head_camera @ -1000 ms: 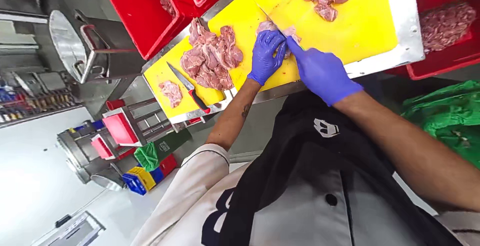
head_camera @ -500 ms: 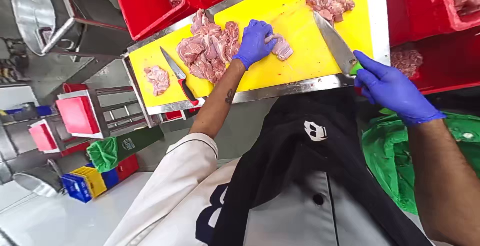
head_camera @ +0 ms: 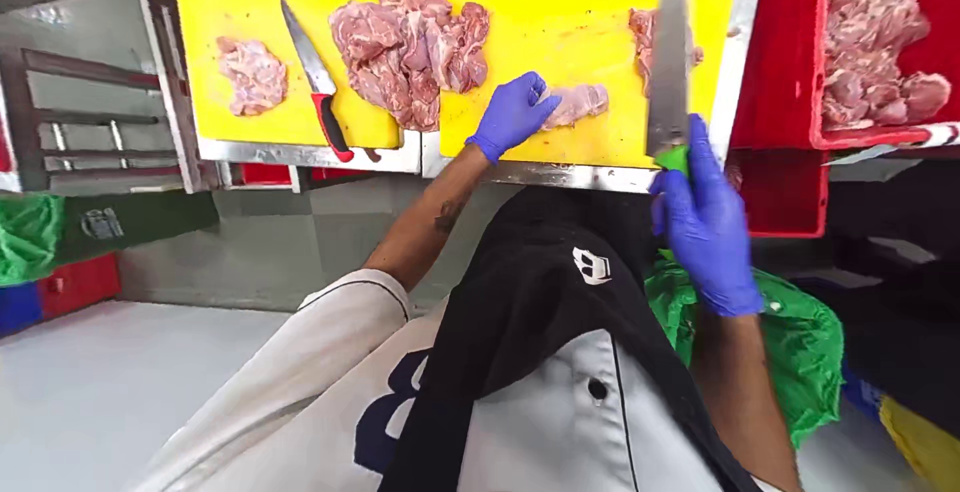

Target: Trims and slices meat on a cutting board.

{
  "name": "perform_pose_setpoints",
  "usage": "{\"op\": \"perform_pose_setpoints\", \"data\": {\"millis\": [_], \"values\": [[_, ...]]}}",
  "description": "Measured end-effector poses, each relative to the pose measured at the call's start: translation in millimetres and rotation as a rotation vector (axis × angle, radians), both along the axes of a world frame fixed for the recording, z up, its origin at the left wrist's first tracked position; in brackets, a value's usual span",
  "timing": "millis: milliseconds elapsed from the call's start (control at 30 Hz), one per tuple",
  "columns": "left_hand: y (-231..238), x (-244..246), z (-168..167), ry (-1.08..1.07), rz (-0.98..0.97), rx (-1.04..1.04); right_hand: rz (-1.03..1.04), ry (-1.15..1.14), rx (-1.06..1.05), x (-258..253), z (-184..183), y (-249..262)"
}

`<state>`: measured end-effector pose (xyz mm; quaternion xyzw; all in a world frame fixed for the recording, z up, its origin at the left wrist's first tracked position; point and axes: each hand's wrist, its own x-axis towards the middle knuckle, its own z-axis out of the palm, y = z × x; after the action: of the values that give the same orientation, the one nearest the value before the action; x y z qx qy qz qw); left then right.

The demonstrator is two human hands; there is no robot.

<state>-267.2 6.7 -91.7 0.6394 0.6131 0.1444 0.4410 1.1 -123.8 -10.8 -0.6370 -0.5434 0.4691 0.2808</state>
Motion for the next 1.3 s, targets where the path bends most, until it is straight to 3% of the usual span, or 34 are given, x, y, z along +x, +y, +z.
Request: {"op": "perform_pose_setpoints", "data": {"millis": [100,200,267,333,433,500,600,733,833,933,1067,1133,1233,1300], "values": [[-15.2,-16.8,-23.0,0.391,0.014,0.071,0.192,0.151,-0.234,-16.0,-58.4,0.6],[-12.1,-27.7,-20.4,0.337,0.044,0.144,0.047,0.290,-0.283,-12.3,-89.7,-6.0],[-16.4,-31.9,-31.2,0.140,-0.001,0.339,0.052,-0.013,-0.167,-16.3,-74.6,-6.5],[-16.9,-31.3,-40.8,-0.021,-0.096,0.476,0.259,-0.381,-0.056,-26.5,-45.9,-7.1],[-18.0,-27.6,-42.5,0.046,-0.230,0.519,0.531,-0.708,-0.016,-46.8,-11.1,-22.6],[-18.7,-24.7,-44.2,0.080,-0.246,0.523,0.585,-0.815,-0.076,-50.5,-2.4,-31.8],[-20.7,-22.0,-46.7,0.104,-0.233,0.540,0.563,-0.792,-0.095,-57.9,-19.8,-20.1],[-21.1,-21.0,-46.1,0.142,-0.272,0.556,0.425,-0.628,0.061,-99.2,-72.9,43.6],[-18.8,-20.9,-40.4,0.191,-0.286,0.494,0.413,-0.542,0.093,-103.6,-66.0,63.6],[4.3,-20.4,-33.1,0.188,-0.204,0.384,0.327,-0.450,0.028,-75.2,-45.7,46.8],[9.0,-5.8,-44.5,-0.043,-0.271,0.476,0.409,-0.615,-0.015,-38.7,-17.9,-6.3],[9.2,-0.1,-49.1,-0.023,-0.295,0.506,0.461,-0.708,-0.021,-34.5,-9.4,-22.1],[8.5,2.2,-52.2,0.023,-0.292,0.535,0.474,-0.715,-0.019,-35.9,-14.3,-20.7],[6.7,3.4,-53.9,0.036,-0.291,0.567,0.447,-0.669,-0.034,-50.6,-38.9,6.1]]}}
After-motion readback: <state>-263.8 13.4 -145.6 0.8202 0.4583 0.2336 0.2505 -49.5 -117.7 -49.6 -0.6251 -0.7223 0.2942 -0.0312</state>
